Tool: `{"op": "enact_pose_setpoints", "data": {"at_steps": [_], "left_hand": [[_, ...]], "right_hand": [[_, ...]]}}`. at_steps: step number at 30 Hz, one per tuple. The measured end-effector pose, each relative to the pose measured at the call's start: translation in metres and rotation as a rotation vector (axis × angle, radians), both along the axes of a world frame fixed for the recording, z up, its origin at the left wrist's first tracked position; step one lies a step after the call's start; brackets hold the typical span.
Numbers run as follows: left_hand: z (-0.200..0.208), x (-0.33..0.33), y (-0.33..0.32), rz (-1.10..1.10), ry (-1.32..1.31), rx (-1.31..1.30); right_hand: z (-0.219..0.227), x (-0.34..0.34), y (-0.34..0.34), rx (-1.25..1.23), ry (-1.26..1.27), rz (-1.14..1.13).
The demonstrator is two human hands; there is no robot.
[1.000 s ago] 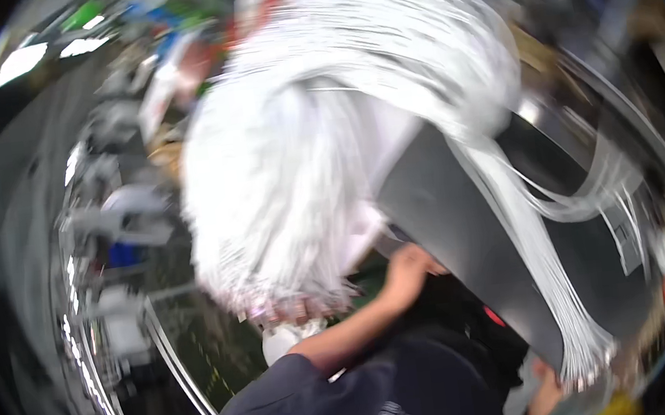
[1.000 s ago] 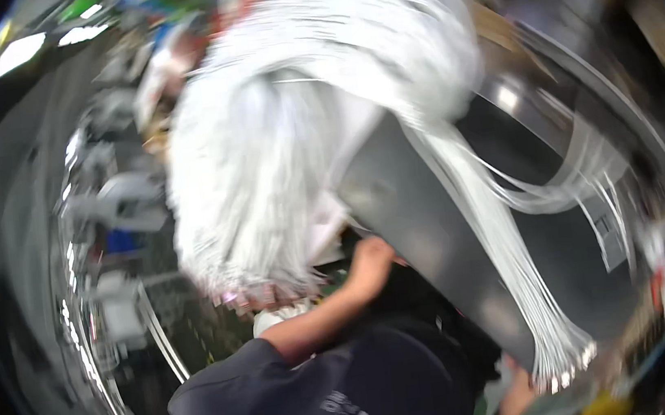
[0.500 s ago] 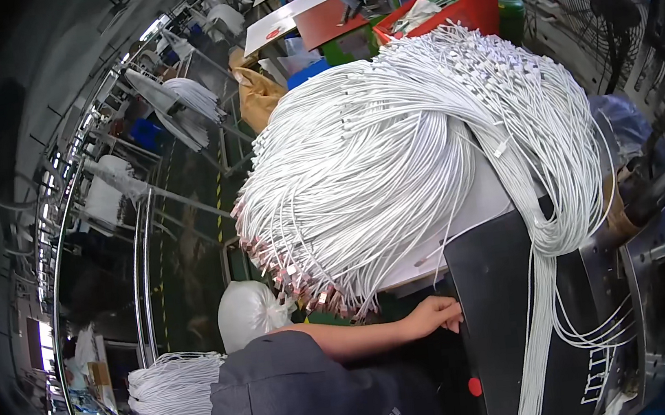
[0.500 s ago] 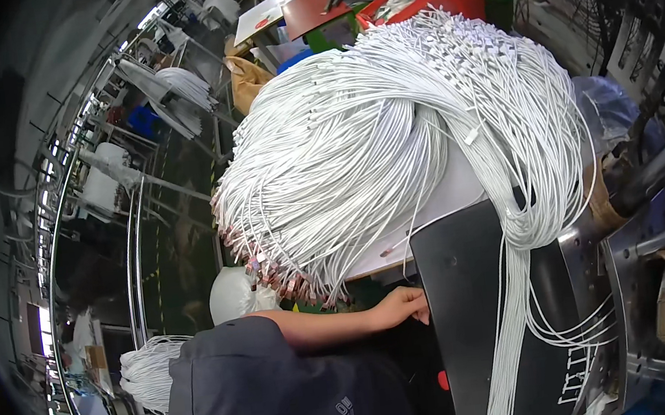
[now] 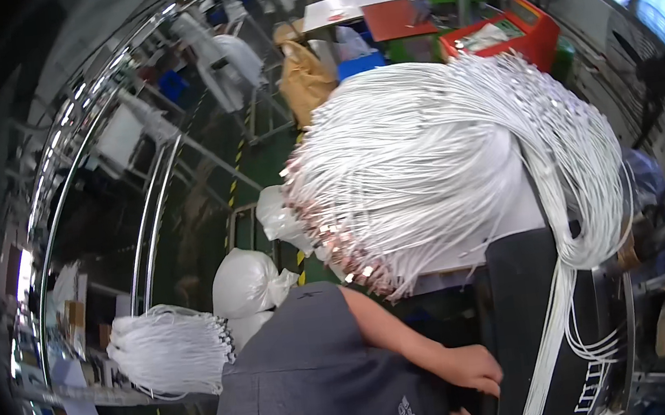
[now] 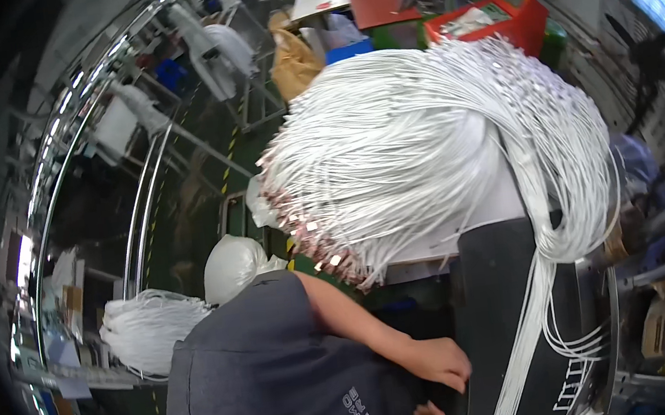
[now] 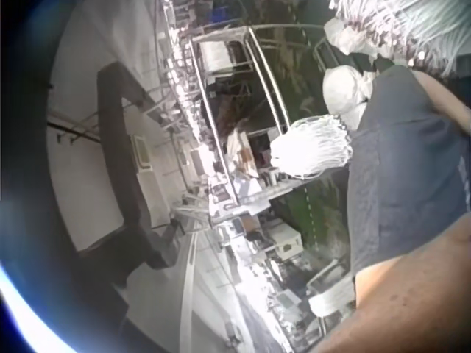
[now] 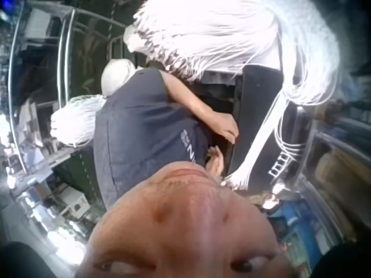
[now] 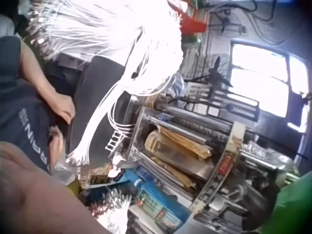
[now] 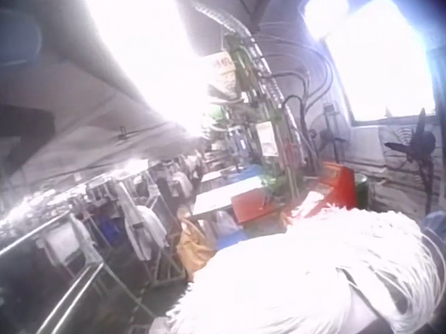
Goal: Manually arranging and securing wires into a harness assembly on a production line.
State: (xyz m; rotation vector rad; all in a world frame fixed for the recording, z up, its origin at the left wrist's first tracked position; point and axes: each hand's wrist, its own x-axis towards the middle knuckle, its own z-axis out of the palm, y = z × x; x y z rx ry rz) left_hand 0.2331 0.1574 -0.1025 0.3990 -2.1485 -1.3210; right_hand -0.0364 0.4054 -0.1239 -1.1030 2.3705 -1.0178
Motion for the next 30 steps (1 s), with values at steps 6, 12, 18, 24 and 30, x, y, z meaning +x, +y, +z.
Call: {"op": "enact_pose_setpoints", "data": {"at_steps": [6, 12, 18, 24, 30], "left_hand": [[0.066, -0.092, -0.025, -0.072, 0.135, -0.810], [0.045, -0.160, -0.001, -0.335, 0.041, -0.937], [0.044, -0.170, 0.028, -0.260, 0.061, -0.811], [0.063, -0.169, 0.023, -0.274, -0.027, -0.702], [0.043, -0.186, 0.043, -0.204, 0.021, -0.687]], "right_hand": [[0.202, 0.006, -0.104, -0.079, -0.065, 0.119], [0.117, -0.073, -0.193, 0.010, 0.492, 0.193], [0.117, -0.058, -0.203, -0.116, 0.550, 0.185], [0.087, -0.104, -0.226, -0.168, 0.606, 0.319], [0.089, -0.113, -0.199, -0.304, 0.461, 0.282]]}}
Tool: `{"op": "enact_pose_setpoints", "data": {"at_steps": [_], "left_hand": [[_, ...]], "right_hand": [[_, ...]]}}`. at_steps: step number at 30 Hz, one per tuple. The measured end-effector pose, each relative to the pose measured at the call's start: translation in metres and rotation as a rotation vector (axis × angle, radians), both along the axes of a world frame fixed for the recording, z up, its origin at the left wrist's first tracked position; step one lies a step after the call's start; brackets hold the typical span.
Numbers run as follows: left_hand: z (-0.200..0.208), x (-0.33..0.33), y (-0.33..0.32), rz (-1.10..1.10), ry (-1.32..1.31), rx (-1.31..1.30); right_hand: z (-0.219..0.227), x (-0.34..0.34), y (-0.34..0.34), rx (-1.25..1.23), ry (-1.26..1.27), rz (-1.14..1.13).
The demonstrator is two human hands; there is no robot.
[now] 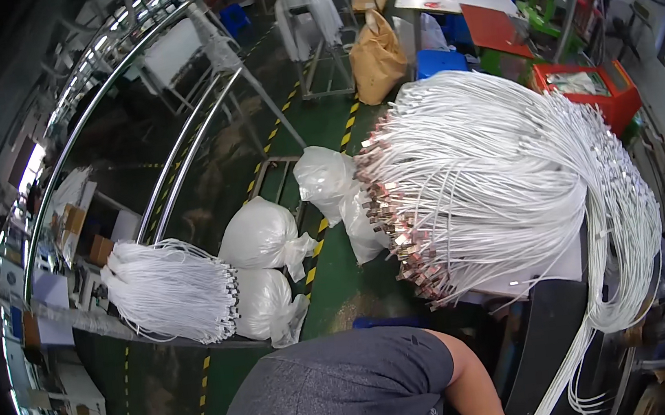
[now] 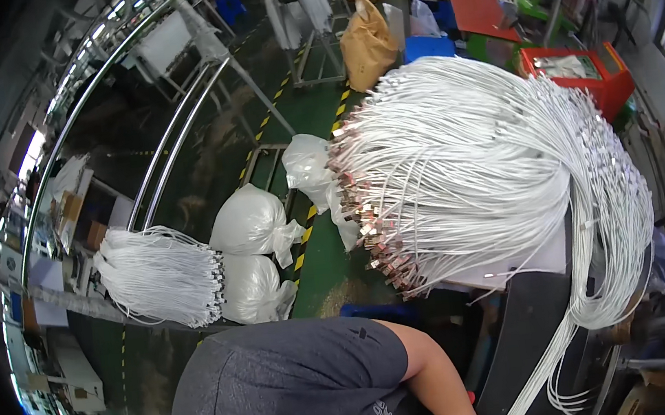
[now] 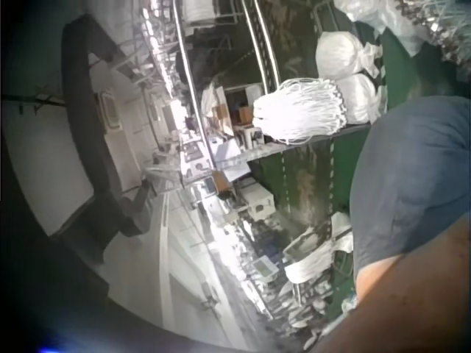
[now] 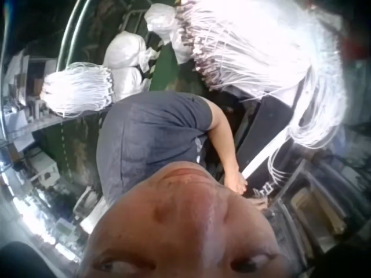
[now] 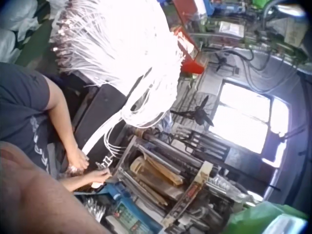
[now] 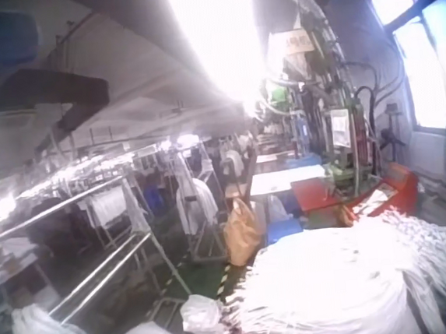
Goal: Manually arranging and securing wires into a harness assembly on a production line.
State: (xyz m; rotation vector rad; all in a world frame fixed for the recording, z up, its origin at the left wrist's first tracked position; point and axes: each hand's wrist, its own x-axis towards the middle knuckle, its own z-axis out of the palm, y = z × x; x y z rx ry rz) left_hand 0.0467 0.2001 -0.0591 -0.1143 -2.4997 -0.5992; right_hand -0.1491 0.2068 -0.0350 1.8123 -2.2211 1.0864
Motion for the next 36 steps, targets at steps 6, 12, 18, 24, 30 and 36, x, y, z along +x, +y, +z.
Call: {"op": "enact_pose_setpoints", "data": {"at_steps": [6, 12, 18, 24, 30, 36], "left_hand": [[-0.029, -0.030, 0.018, 0.083, 0.131, 0.115], [0.024, -0.010, -0.047, -0.041, 0.057, 0.210], [0.052, 0.045, -0.139, -0.151, -0.557, 0.006], [0.077, 0.117, -0.251, 0.171, -0.776, -0.169], [0.085, 0.121, -0.245, 0.303, -0.661, -0.076], [0.087, 0.056, -0.124, 0.147, -0.663, 0.233]], "right_hand": [[0.047, 0.029, 0.153, -0.243, -0.105, -0.614], [0.008, 0.054, 0.305, -0.279, -0.103, -1.258], [-0.161, 0.091, 0.447, -0.605, -0.619, -1.435], [-0.317, 0.168, 0.481, 0.710, -0.658, -0.703], [-0.104, 0.076, 0.344, 0.016, -0.383, -1.135], [0.041, 0.101, 0.149, -0.111, -0.087, -0.278]]}}
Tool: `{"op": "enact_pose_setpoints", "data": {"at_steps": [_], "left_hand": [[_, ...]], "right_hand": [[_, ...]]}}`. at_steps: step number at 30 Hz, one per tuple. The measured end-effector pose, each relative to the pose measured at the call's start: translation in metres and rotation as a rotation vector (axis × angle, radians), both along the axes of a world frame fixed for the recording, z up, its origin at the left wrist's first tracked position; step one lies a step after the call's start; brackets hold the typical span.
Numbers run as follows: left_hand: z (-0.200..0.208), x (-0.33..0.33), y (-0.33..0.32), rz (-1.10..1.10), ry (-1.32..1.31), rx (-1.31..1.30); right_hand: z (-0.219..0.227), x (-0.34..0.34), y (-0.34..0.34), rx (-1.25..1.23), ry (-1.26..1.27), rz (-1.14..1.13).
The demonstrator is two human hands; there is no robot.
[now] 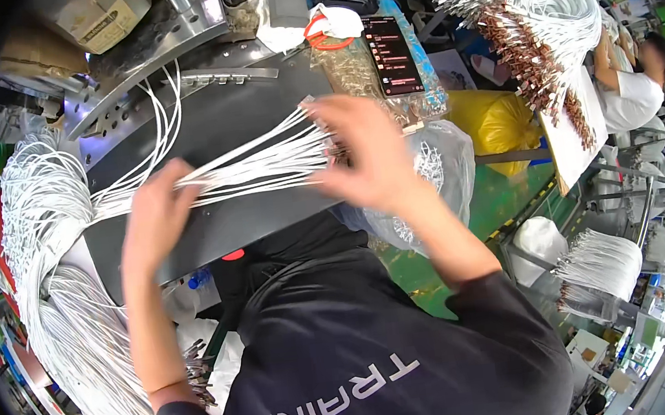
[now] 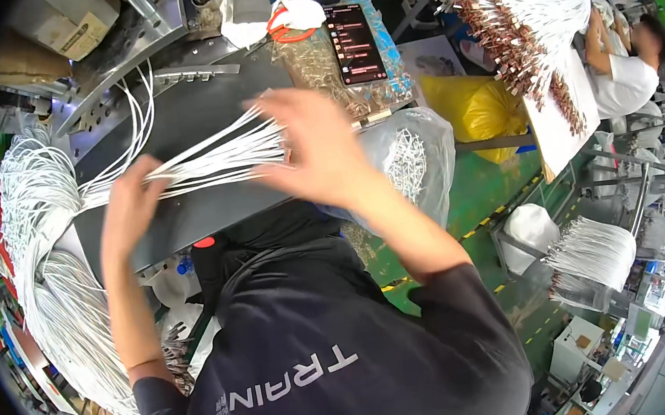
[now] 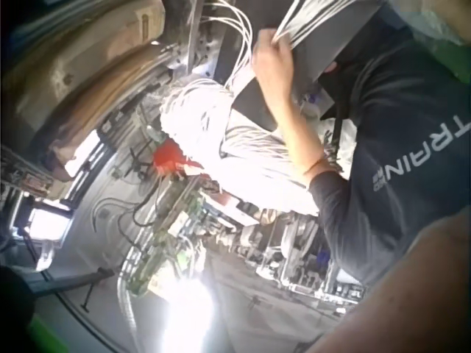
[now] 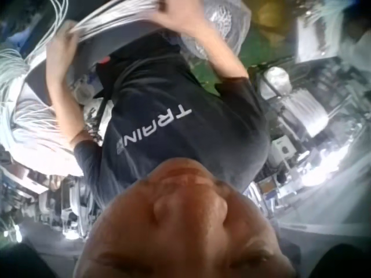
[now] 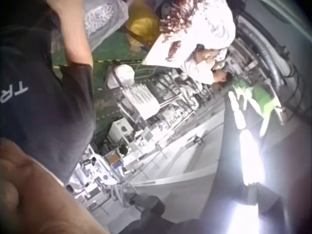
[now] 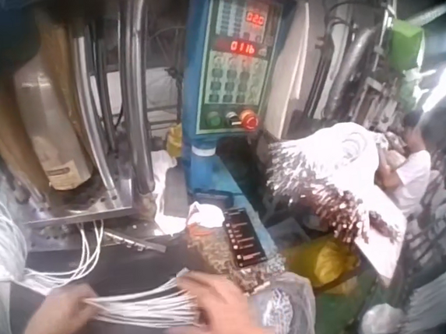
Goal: Manually arranging and securing wires into a harness assembly on a production line.
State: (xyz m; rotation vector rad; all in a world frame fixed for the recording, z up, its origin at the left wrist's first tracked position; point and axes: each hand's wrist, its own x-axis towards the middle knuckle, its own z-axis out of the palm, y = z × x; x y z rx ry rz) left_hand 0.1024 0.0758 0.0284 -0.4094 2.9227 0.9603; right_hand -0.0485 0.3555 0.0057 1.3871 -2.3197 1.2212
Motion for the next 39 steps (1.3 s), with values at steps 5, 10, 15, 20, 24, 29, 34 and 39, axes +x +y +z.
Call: {"op": "enact_pose_setpoints", "data": {"at_steps": [5, 10, 15, 20, 24, 29, 34, 39], "left_hand": [[0.009, -0.009, 0.008, 0.015, 0.290, 0.373], [-0.017, 0.034, -0.065, 0.209, 0.083, 0.088], [-0.030, 0.034, -0.071, 0.219, 0.229, 0.184], [-0.016, 0.030, -0.064, 0.292, 0.342, 0.109], [0.009, -0.003, -0.017, 0.182, 0.282, -0.058], [0.057, 0.007, -0.013, 0.242, -0.440, 0.244], [-0.004, 0.021, 0.041, 0.102, -0.244, 1.120], [-0.020, 0.014, 0.046, 0.173, -0.175, 1.098]], "right_hand": [[0.037, 0.001, -0.084, 0.410, 0.097, 0.179], [0.047, -0.018, -0.096, 0.493, 0.419, 0.103], [-0.008, -0.001, -0.124, 0.491, 0.187, 0.221], [0.007, -0.005, -0.108, 0.500, 0.101, 0.130], [0.008, 0.014, -0.110, 0.484, 0.115, 0.192], [0.013, -0.034, -0.077, 0.392, 0.464, -0.001], [0.017, 0.013, -0.084, 0.393, 0.378, 0.564], [-0.004, -0.011, -0.103, -0.027, -0.430, 0.247]]}}
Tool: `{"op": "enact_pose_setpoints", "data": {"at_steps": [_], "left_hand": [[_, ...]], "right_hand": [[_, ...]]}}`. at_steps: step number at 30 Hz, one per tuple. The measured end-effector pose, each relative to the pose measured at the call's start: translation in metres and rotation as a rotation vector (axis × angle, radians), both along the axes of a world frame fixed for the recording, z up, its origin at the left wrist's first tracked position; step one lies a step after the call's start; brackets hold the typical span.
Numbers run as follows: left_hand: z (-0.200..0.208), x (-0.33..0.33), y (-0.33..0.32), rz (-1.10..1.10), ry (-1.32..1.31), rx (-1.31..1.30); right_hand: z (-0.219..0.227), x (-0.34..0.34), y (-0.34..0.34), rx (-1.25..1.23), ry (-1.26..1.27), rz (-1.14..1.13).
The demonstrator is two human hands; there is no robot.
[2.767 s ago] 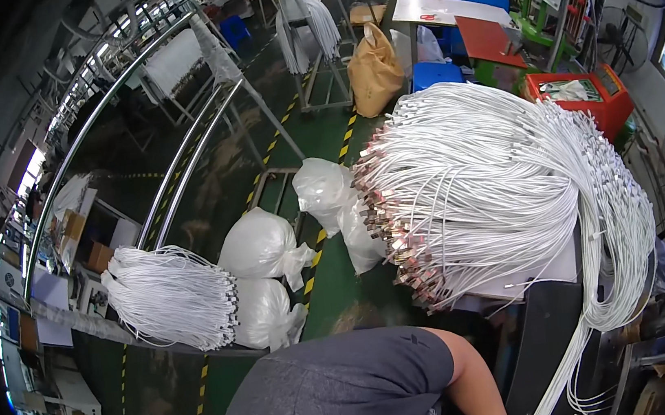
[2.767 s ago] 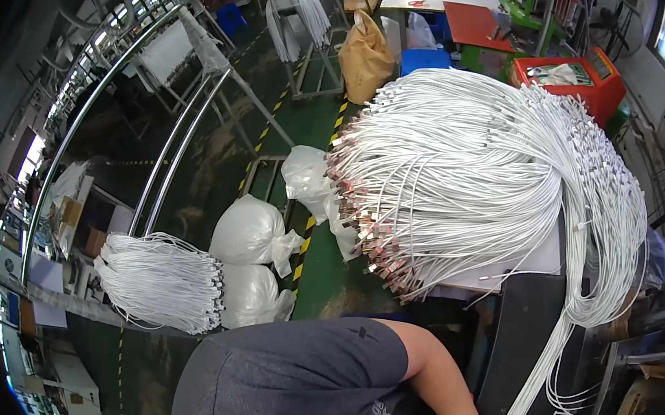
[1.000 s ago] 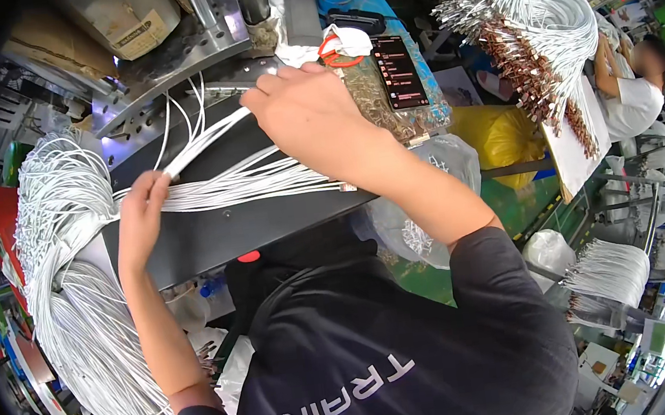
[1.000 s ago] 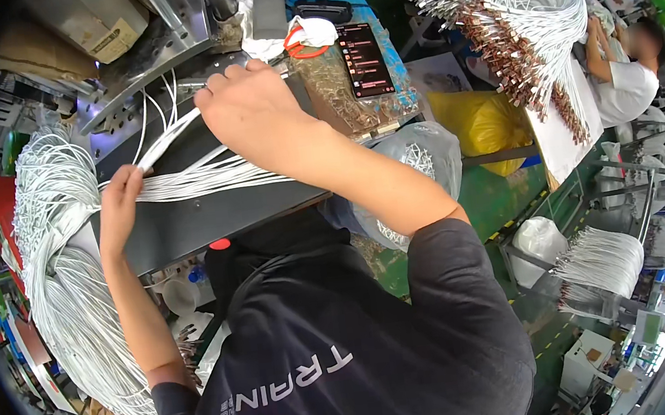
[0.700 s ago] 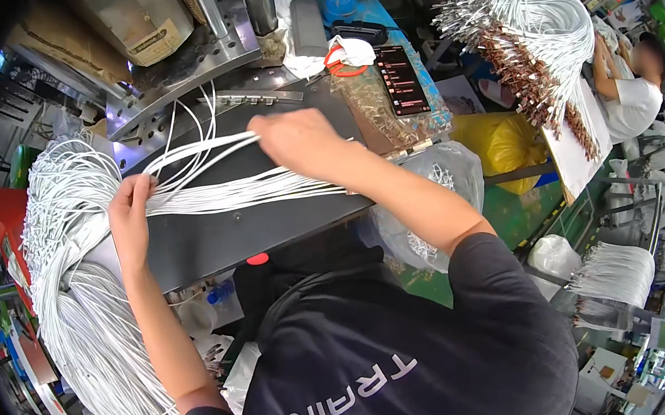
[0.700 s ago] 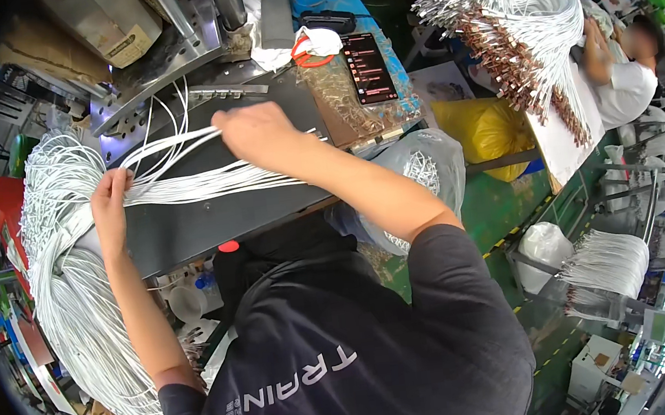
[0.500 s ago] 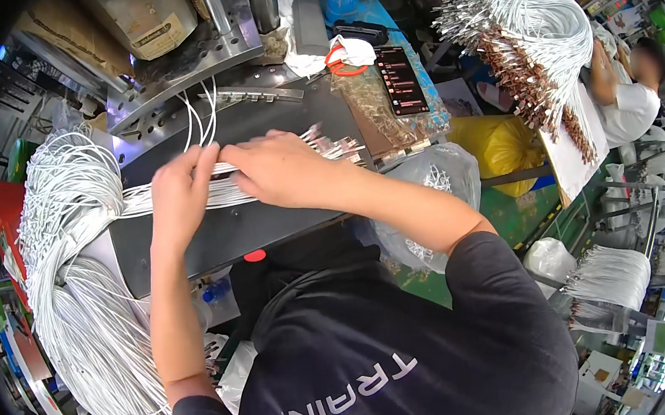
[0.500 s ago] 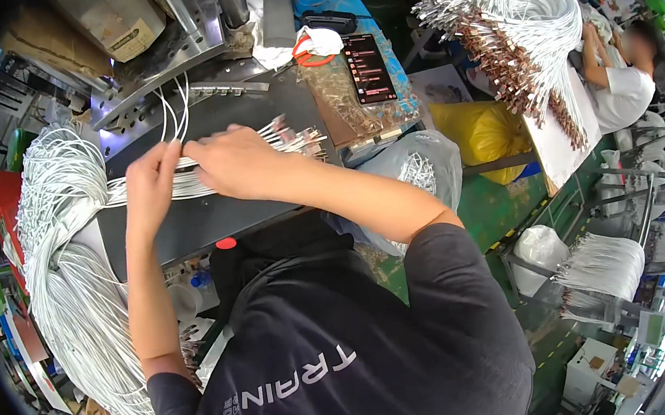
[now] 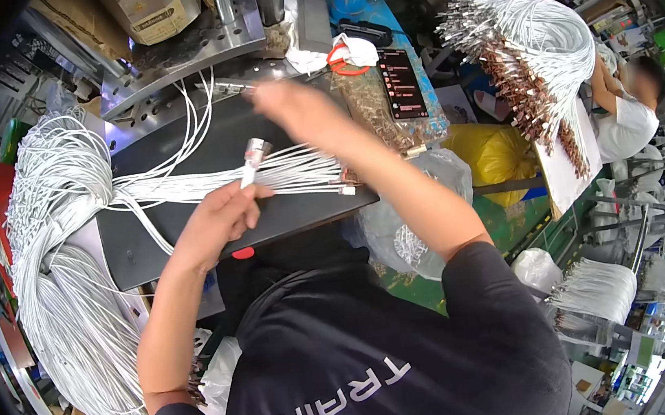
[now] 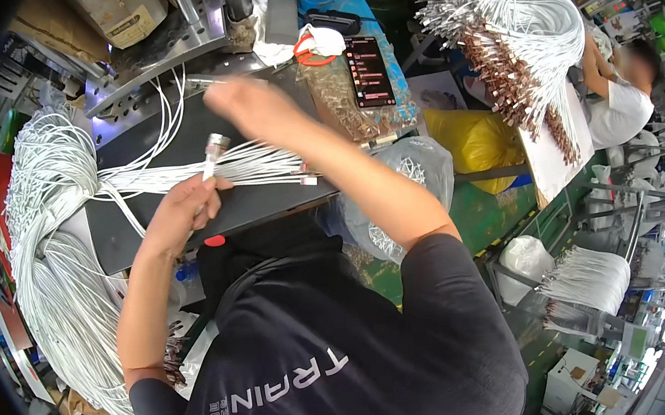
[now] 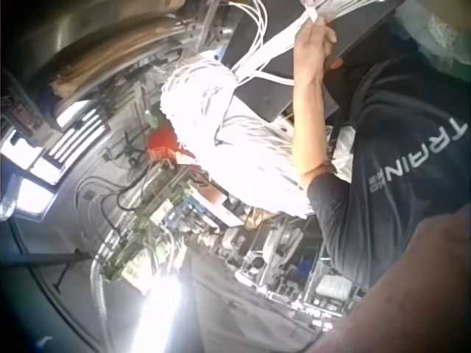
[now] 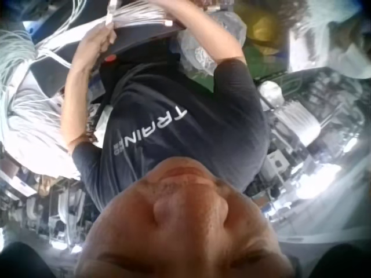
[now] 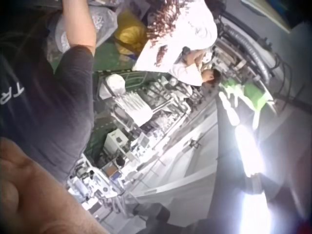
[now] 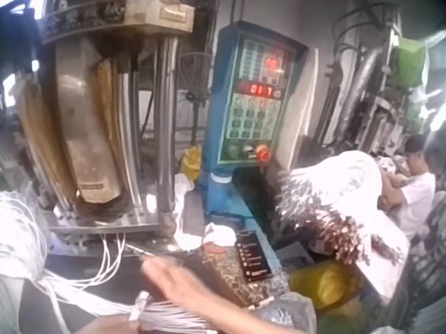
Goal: Manually arranging and securing wires into a harness assembly on a production line.
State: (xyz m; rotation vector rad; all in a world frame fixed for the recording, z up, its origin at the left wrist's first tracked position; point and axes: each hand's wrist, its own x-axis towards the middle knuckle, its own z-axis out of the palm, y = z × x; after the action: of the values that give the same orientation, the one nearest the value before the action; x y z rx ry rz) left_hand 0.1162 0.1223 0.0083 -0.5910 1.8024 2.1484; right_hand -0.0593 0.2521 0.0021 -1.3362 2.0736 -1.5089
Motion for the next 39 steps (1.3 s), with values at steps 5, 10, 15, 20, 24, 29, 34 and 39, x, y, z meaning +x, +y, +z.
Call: {"op": "enact_pose_setpoints", "data": {"at_steps": [5, 10, 15, 20, 24, 29, 34, 39], "left_hand": [[-0.018, -0.021, -0.009, 0.125, 0.022, 0.085], [-0.013, -0.054, -0.056, 0.401, 0.148, 0.240], [-0.043, -0.062, -0.072, 0.385, 0.152, 0.404], [-0.045, -0.061, -0.070, 0.291, 0.141, 0.365], [-0.046, -0.059, -0.064, 0.344, 0.131, 0.293], [-0.054, -0.062, -0.058, 0.374, 0.101, 0.095], [-0.059, -0.066, -0.040, 0.307, 0.136, -0.175], [-0.050, -0.069, -0.028, 0.168, 0.114, -0.557]], "right_hand": [[-0.016, -0.001, -0.011, -0.061, -0.069, 0.137], [-0.009, 0.000, 0.012, 0.557, 0.280, 0.379], [-0.037, -0.028, -0.027, 0.267, 0.854, -0.078], [-0.044, -0.048, -0.027, 0.229, 0.972, -0.147], [-0.042, -0.043, -0.037, 0.390, 0.939, -0.128], [-0.044, -0.058, -0.039, 0.331, 0.627, 0.021], [-0.026, -0.059, -0.028, 0.218, -0.926, 0.105], [-0.024, -0.040, -0.030, 0.245, -0.879, 0.044]]}}
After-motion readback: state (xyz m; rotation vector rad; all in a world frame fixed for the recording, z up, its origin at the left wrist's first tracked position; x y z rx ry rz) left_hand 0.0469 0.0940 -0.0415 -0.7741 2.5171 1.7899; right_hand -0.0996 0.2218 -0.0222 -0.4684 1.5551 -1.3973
